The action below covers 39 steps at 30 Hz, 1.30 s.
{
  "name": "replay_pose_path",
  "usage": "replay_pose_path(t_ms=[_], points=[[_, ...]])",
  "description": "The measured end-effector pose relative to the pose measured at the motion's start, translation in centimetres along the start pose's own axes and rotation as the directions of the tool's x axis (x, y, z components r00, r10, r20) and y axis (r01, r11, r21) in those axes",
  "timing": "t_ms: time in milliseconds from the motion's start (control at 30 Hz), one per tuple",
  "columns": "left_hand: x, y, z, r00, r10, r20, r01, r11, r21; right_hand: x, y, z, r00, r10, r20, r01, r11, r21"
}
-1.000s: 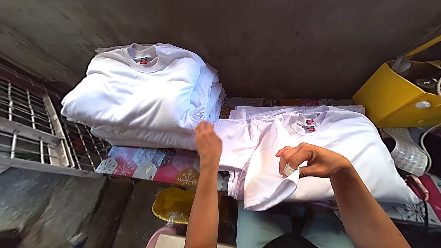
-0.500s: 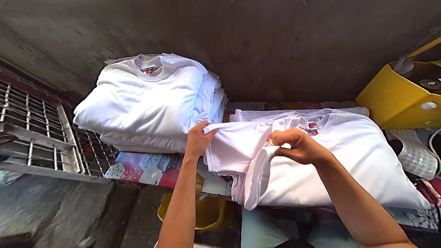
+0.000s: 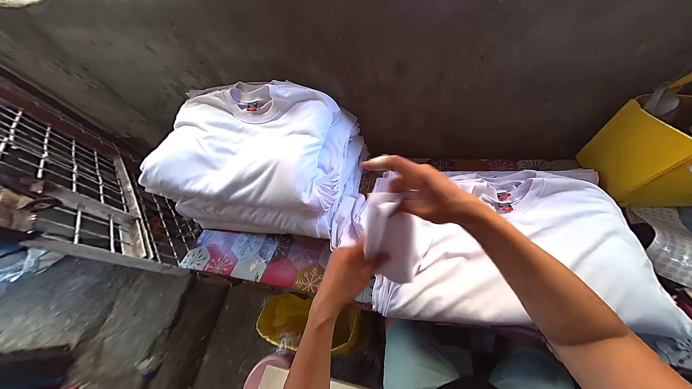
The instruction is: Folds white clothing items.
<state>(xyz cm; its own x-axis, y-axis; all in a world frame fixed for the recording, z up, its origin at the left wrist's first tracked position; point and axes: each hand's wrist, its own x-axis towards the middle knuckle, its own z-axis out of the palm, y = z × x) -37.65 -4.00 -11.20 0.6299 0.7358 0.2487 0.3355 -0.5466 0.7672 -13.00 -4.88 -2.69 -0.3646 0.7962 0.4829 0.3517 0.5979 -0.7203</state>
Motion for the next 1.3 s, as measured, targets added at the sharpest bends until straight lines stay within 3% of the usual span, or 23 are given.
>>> replay_pose_path(t_ms=[67, 100, 133, 167, 233, 300, 400, 467, 533, 600, 733, 833, 933, 1067, 1100, 1167, 1233, 1300], points=[[-0.7, -0.2, -1.0, 0.907, 0.079, 0.413, -0.070, 0.997, -0.035, -4.8, -0.8, -2.9, 0.999, -0.049, -0.019, 0.048, 0.999, -0.019], [0.0, -0.3, -1.4, 0.852, 0.119, 0.509, -0.097, 0.993, -0.069, -7.1, -0.7, -4.1, 0.997, -0.080, -0.023, 0.080, 0.997, 0.010], [1.1, -0.3, -1.7, 0.851, 0.100, 0.516, -0.083, 0.995, -0.056, -9.2, -0.6, -5.0, 0.994, -0.105, -0.001, 0.105, 0.993, 0.058], [2.8, -0.5, -1.6, 0.897, 0.035, 0.441, -0.033, 0.999, -0.013, -10.7, -0.5, -5.6, 0.993, -0.120, 0.019, 0.118, 0.986, 0.117], [7.3, -2.9, 0.1, 0.982, -0.129, 0.136, 0.123, 0.991, 0.052, -12.4, -0.5, -5.7, 0.989, -0.147, 0.033, 0.136, 0.967, 0.216], [12.3, -6.8, 2.8, 0.944, -0.327, -0.036, 0.329, 0.939, 0.095, -12.9, -0.6, -5.1, 0.989, -0.149, 0.022, 0.139, 0.957, 0.253], [16.7, -12.0, 6.9, 0.848, -0.526, 0.066, 0.507, 0.841, 0.187, -12.7, -1.0, -4.0, 0.988, -0.152, 0.026, 0.139, 0.949, 0.285], [17.8, -14.0, 8.7, 0.844, -0.536, 0.027, 0.537, 0.844, -0.004, -12.6, -1.5, -3.2, 0.995, -0.096, 0.011, 0.089, 0.954, 0.285], [18.1, -14.2, 9.4, 0.849, -0.497, -0.177, 0.450, 0.857, -0.250, -12.5, -1.8, -2.7, 0.999, 0.007, -0.033, 0.002, 0.967, 0.256], [17.7, -13.4, 9.0, 0.839, -0.424, -0.342, 0.314, 0.889, -0.333, -12.4, -1.6, -2.7, 0.995, 0.082, -0.057, -0.067, 0.971, 0.228], [13.8, -9.8, 5.8, 0.804, -0.396, -0.443, 0.192, 0.879, -0.438, -10.4, -1.0, -2.8, 0.988, 0.092, -0.124, -0.071, 0.983, 0.168], [10.2, -7.4, 3.2, 0.797, -0.209, -0.566, 0.072, 0.964, -0.255, -6.0, 0.0, -2.4, 0.990, -0.017, -0.140, 0.027, 0.997, 0.068], [7.7, -5.7, 1.8, 0.781, -0.028, -0.624, -0.035, 0.995, -0.089, -0.2, 1.8, -0.3, 0.996, -0.083, 0.028, 0.085, 0.991, -0.099], [5.5, -2.9, 1.9, 0.745, 0.177, -0.643, -0.230, 0.973, 0.002, 4.1, 4.4, 3.1, 0.978, -0.029, 0.205, 0.069, 0.980, -0.187], [4.6, -2.3, 2.2, 0.755, 0.203, -0.624, -0.256, 0.967, 0.004, 3.8, 4.2, 3.2, 0.975, -0.068, 0.213, 0.105, 0.980, -0.167], [1.8, -1.8, 2.4, 0.856, 0.234, -0.461, -0.258, 0.966, 0.012, 1.1, 2.5, 2.0, 0.973, -0.107, 0.203, 0.144, 0.974, -0.173], [-1.0, -1.6, 2.6, 0.939, 0.265, -0.218, -0.267, 0.964, 0.019, -3.4, 0.6, -0.3, 0.992, -0.101, 0.082, 0.113, 0.981, -0.160], [-3.1, -1.0, 2.4, 0.949, 0.298, 0.108, -0.292, 0.954, -0.067, -8.3, -1.1, -2.8, 0.999, -0.040, -0.028, 0.038, 0.997, -0.063]])
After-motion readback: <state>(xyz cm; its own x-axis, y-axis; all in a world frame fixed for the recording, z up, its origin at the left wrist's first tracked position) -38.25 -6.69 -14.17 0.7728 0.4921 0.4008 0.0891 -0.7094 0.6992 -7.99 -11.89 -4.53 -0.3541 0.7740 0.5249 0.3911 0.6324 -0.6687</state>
